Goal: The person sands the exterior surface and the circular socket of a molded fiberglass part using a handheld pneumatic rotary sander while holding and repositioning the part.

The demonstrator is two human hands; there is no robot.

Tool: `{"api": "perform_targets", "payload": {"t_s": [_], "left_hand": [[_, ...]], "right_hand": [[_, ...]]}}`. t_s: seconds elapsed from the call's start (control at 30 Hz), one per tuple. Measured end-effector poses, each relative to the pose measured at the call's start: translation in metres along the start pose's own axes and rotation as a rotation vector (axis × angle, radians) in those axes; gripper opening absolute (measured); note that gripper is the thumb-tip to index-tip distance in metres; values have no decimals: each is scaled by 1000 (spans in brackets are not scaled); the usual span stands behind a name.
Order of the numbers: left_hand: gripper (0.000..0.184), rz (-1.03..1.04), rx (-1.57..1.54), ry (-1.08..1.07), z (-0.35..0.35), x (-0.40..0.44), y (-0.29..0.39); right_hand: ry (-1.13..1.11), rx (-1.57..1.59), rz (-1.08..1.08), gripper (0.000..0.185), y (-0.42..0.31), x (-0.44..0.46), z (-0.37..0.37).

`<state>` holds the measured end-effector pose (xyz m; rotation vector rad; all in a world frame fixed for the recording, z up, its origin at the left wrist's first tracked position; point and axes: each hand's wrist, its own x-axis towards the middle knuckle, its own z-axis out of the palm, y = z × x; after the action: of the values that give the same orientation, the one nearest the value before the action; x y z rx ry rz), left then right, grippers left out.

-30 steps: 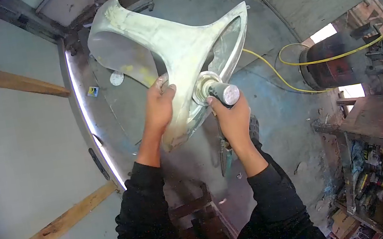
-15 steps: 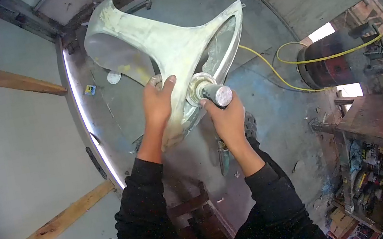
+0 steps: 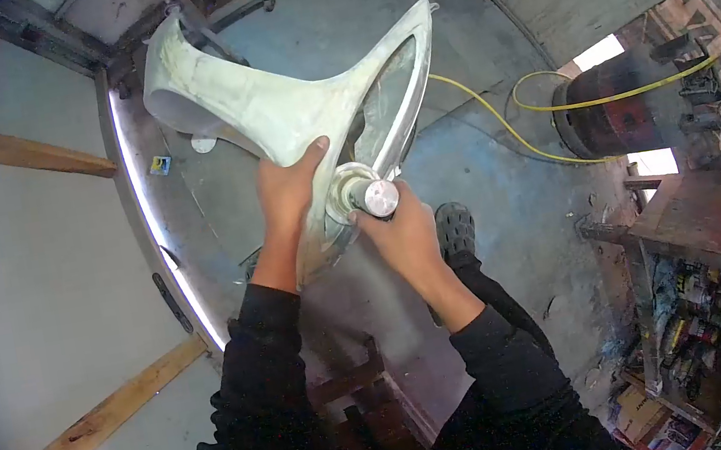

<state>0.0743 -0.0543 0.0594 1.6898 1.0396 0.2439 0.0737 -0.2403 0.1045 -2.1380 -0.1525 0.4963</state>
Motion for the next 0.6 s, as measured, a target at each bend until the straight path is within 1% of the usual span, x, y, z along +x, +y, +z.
{"api": "perform_targets", "payload": {"t_s": [0.1,0.2,0.27,0.3,0.4,0.5,0.6], "left_hand": [[60,84,17,29,3,-6,2],[57,115,-119,-63,0,-5,0],[55,134,-238,-192,0,9,-19],[54,144,-298,-254,-3,10,-17],[51,112,-363,-336,-12,7,-12],[52,117,-305,-312,-10,10,-12],[65,107,-233,-202,-6,6,-7]], "right_hand": [[19,22,-2,51,2,1,0],[25,23,20,51,0,1,-2],[10,19,45,50,-1,3,-3],[9,41,45,50,0,3,-2],[1,72,54,51,6,5,0],[0,46,55,51,4,5,-1],[7,42,28,51,-3,2,-3]]}}
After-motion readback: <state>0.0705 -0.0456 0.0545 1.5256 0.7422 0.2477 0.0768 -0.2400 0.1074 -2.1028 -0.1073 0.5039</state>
